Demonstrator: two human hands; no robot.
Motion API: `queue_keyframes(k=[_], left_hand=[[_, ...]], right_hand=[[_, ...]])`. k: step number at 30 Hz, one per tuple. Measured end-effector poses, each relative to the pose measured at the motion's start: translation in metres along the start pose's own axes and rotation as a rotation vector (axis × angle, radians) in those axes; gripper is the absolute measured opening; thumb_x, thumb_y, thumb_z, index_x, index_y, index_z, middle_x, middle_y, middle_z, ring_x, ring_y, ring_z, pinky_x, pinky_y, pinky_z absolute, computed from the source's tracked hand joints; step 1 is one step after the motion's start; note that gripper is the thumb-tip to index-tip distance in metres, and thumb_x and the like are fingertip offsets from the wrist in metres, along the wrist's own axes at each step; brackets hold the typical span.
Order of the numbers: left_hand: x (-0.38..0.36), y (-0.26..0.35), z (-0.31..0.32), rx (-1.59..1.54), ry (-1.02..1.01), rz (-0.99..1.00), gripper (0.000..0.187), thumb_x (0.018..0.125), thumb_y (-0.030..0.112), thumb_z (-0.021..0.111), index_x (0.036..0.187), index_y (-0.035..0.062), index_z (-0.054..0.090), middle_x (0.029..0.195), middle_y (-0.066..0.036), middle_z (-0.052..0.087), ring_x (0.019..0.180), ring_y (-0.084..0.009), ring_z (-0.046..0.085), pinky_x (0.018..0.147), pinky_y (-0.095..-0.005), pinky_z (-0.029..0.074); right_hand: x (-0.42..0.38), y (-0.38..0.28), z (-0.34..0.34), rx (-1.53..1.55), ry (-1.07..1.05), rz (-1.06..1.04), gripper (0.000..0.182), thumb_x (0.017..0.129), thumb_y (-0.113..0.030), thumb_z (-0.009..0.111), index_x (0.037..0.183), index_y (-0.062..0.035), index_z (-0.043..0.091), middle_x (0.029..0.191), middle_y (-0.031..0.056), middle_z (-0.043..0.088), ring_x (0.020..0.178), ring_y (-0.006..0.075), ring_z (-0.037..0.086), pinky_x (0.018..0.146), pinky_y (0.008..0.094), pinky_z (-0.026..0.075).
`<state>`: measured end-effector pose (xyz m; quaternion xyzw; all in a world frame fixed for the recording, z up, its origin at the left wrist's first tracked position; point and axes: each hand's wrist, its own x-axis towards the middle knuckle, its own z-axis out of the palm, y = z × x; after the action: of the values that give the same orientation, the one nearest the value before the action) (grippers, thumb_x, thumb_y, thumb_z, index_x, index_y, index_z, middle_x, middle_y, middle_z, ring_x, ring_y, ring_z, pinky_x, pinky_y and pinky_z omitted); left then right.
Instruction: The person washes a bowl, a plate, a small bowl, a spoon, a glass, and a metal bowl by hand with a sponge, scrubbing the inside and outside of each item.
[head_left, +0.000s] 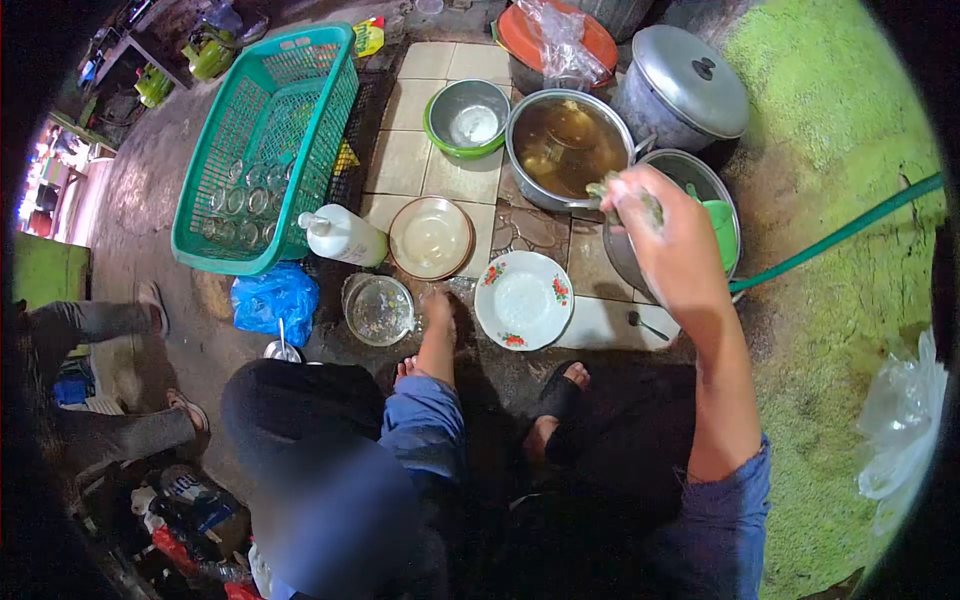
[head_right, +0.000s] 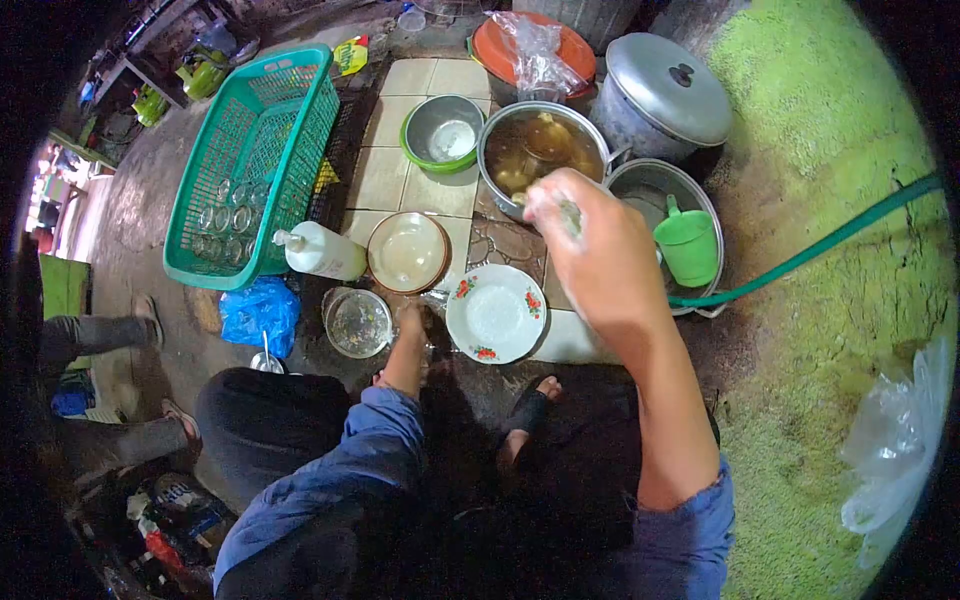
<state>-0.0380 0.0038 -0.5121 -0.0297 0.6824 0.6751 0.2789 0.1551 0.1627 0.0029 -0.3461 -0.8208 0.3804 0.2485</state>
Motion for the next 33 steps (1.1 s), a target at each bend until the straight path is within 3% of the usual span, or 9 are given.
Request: queue_keyframes(k=[1,3,5,6,13,22,29,31,33], left_hand=[[0.011,0.000,-0.003,-0.178,-0.006,-0.264,0.015,0.093,0.012,0.046,0.098,0.0043,0.058,0.079,-0.005,0.059,0.067,-0.0155,0.057,0.058,-0.0265,0.046],[0.032,-0.002,-0.009,-0.471,-0.065,-0.329,0.012,0.093,0.014,0.053,0.101,0.0063,0.057,0.074,-0.001,0.056,0.062,-0.0138,0.054,0.047,-0.0277,0.041],[0.046,0.009,-0.002,-0.391,0.036,-0.239,0.019,0.093,0.013,0.056,0.109,0.0035,0.057,0.084,-0.004,0.062,0.071,-0.0176,0.060,0.056,-0.0314,0.048],[0.073,-0.020,-0.016,-0.259,-0.035,-0.145,0.038,0.092,0.011,0.057,0.127,-0.0002,0.049,0.106,-0.010,0.063,0.096,-0.0273,0.062,0.086,-0.0366,0.050],[0.070,0.010,0.004,-0.135,0.183,0.060,0.049,0.081,0.002,0.071,0.124,-0.0054,0.049,0.112,-0.014,0.063,0.097,-0.0237,0.062,0.084,-0.0329,0.050],[0.037,0.034,-0.003,-0.591,0.052,-0.212,0.061,0.094,-0.003,0.050,0.145,0.0197,0.026,0.141,-0.016,0.037,0.122,-0.0331,0.048,0.093,-0.0499,0.052],[-0.005,0.023,-0.054,-0.699,0.028,-0.263,0.057,0.095,0.004,0.053,0.144,0.0222,0.029,0.131,-0.014,0.050,0.113,-0.0317,0.056,0.092,-0.0466,0.053],[-0.013,0.022,-0.069,-0.502,0.128,-0.346,0.050,0.094,0.006,0.056,0.139,0.0121,0.036,0.123,-0.014,0.056,0.105,-0.0318,0.060,0.089,-0.0430,0.055],[0.010,-0.025,-0.095,-0.907,0.023,-0.543,0.035,0.092,0.007,0.059,0.126,0.0006,0.049,0.112,-0.014,0.061,0.097,-0.0305,0.062,0.084,-0.0389,0.057]], right_hand=[[0.001,0.003,0.000,0.001,0.029,-0.004,0.021,0.095,-0.022,0.054,0.093,-0.0025,0.062,0.088,0.0162,0.067,0.083,0.0327,0.066,0.074,0.0384,0.049],[0.004,0.004,0.000,0.003,0.012,-0.002,0.020,0.095,-0.021,0.053,0.092,-0.0028,0.062,0.087,0.0156,0.067,0.084,0.0324,0.066,0.074,0.0384,0.049],[0.007,0.003,-0.004,-0.041,-0.030,0.020,0.018,0.093,-0.019,0.053,0.091,-0.0030,0.061,0.087,0.0158,0.066,0.085,0.0330,0.065,0.075,0.0382,0.049],[0.008,0.004,-0.004,-0.048,-0.023,0.031,0.018,0.093,-0.019,0.053,0.091,-0.0030,0.061,0.087,0.0158,0.066,0.085,0.0330,0.065,0.075,0.0382,0.049],[0.011,0.007,0.007,-0.247,-0.068,0.017,0.015,0.090,-0.020,0.056,0.090,-0.0058,0.060,0.087,0.0168,0.066,0.084,0.0374,0.063,0.072,0.0416,0.048],[0.010,0.005,0.018,-0.327,-0.126,-0.022,0.015,0.090,-0.023,0.058,0.093,-0.0080,0.061,0.086,0.0171,0.065,0.083,0.0386,0.062,0.069,0.0457,0.047],[0.001,-0.015,0.020,-0.306,-0.155,-0.049,0.021,0.092,-0.027,0.056,0.097,-0.0073,0.062,0.092,0.0174,0.067,0.085,0.0390,0.063,0.074,0.0481,0.048],[-0.003,-0.017,0.021,-0.301,-0.162,-0.042,0.024,0.092,-0.029,0.055,0.098,-0.0067,0.062,0.093,0.0180,0.067,0.087,0.0391,0.063,0.075,0.0481,0.049],[-0.004,-0.014,0.023,-0.297,-0.162,-0.037,0.026,0.092,-0.030,0.055,0.099,-0.0061,0.062,0.095,0.0185,0.067,0.089,0.0393,0.063,0.077,0.0481,0.049]])
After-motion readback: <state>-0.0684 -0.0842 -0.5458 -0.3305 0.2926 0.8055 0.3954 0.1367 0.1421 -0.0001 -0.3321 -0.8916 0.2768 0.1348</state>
